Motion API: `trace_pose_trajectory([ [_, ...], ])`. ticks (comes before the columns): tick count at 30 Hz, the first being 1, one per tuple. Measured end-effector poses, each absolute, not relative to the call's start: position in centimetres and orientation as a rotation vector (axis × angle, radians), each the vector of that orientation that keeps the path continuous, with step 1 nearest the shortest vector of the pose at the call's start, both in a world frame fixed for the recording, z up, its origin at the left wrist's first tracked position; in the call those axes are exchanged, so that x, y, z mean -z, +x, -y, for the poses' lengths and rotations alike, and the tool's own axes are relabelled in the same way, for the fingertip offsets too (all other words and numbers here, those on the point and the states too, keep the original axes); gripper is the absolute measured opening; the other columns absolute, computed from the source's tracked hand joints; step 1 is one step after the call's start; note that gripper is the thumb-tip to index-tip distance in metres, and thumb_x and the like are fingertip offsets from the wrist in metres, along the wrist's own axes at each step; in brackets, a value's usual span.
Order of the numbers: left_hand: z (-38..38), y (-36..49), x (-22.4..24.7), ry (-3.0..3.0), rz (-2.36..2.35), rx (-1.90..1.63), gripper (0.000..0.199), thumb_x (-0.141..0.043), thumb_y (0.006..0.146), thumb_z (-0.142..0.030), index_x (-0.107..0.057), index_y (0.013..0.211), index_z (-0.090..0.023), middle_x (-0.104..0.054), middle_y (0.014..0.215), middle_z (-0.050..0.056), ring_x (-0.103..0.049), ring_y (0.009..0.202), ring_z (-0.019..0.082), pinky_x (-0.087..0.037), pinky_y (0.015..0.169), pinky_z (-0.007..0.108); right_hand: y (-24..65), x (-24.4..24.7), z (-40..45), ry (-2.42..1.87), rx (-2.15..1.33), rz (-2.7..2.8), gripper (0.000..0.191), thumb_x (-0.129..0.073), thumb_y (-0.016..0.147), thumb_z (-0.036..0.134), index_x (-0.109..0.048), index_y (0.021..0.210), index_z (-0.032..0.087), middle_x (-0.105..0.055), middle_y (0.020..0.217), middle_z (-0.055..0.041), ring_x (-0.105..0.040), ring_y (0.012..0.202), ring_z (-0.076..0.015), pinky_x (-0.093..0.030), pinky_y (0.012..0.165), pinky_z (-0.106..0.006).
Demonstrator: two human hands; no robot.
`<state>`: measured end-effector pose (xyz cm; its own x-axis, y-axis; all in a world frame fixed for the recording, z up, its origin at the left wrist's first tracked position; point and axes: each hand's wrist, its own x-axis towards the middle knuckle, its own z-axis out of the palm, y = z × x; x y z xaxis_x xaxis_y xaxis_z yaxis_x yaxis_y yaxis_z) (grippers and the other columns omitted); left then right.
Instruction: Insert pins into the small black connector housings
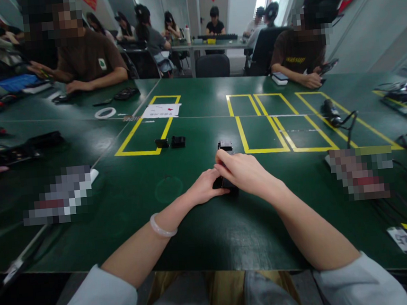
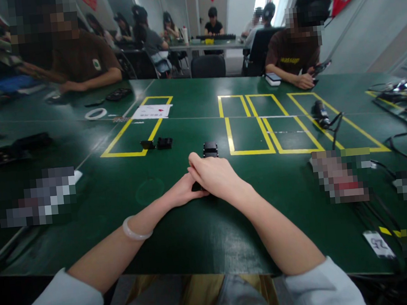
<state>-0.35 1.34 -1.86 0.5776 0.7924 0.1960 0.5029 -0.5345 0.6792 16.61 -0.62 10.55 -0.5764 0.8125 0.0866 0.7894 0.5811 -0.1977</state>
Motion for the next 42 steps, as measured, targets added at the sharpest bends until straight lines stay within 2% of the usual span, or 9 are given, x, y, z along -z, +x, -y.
trace_pose_trajectory([
  [4,-1.33,-0.31,1.64,2.249,-1.035,-0.666,0.055,-0.073,0.082,-0.044,-0.057,0.128,-0.019,-0.061,0.134,0.011,-0.056,0.124,0.033,-0.042,0.106,0.047,16.64,-10.58,0.54,-1.349,-0.202,2.635,0.020,-0.036,0.100,0.028,-0.052,0.108,0.020,-0.070,0.089,-0.0031,-0.062,0.072,-0.0159,-0.028,0.058,-0.026],
  [15,-1.38,-0.29,1.80,2.247,-1.041,-0.661,0.054,-0.073,0.081,-0.044,-0.057,0.127,-0.020,-0.061,0.132,0.011,-0.055,0.124,0.033,-0.041,0.107,0.048,16.55,-10.39,0.46,-1.361,-0.184,2.645,0.019,-0.038,0.100,0.029,-0.051,0.109,0.020,-0.071,0.090,-0.0034,-0.063,0.072,-0.0161,-0.029,0.058,-0.027],
  [25,-1.36,-0.41,1.92,2.243,-1.050,-0.636,0.049,-0.071,0.083,-0.045,-0.060,0.122,-0.018,-0.065,0.126,0.011,-0.059,0.118,0.033,-0.045,0.102,0.047,16.45,-10.44,0.36,-1.379,-0.166,2.661,0.021,-0.042,0.100,0.037,-0.053,0.106,0.020,-0.071,0.086,-0.0041,-0.065,0.075,-0.0188,-0.028,0.058,-0.027],
  [33,-1.36,-0.29,1.55,2.250,-1.028,-0.647,0.050,-0.072,0.083,-0.045,-0.059,0.122,-0.017,-0.062,0.131,0.013,-0.057,0.121,0.033,-0.044,0.103,0.046,16.67,-10.41,0.50,-1.351,-0.175,2.650,0.019,-0.039,0.100,0.030,-0.052,0.109,0.020,-0.070,0.087,-0.0032,-0.064,0.073,-0.0170,-0.027,0.058,-0.026],
  [38,-1.42,-0.38,1.88,2.245,-1.025,-0.642,0.048,-0.071,0.083,-0.044,-0.059,0.122,-0.018,-0.064,0.128,0.011,-0.058,0.120,0.033,-0.044,0.103,0.047,16.61,-10.44,0.44,-1.357,-0.162,2.653,0.025,-0.039,0.101,0.039,-0.054,0.106,0.019,-0.070,0.084,-0.0039,-0.064,0.073,-0.0180,-0.026,0.056,-0.026],
  [42,-1.41,-0.33,1.98,2.246,-1.058,-0.633,0.048,-0.074,0.081,-0.043,-0.060,0.119,-0.017,-0.064,0.125,0.012,-0.059,0.117,0.033,-0.045,0.102,0.047,16.50,-10.40,0.41,-1.373,-0.151,2.659,0.022,-0.038,0.101,0.033,-0.053,0.109,0.019,-0.070,0.084,-0.0035,-0.063,0.070,-0.0174,-0.026,0.056,-0.026],
])
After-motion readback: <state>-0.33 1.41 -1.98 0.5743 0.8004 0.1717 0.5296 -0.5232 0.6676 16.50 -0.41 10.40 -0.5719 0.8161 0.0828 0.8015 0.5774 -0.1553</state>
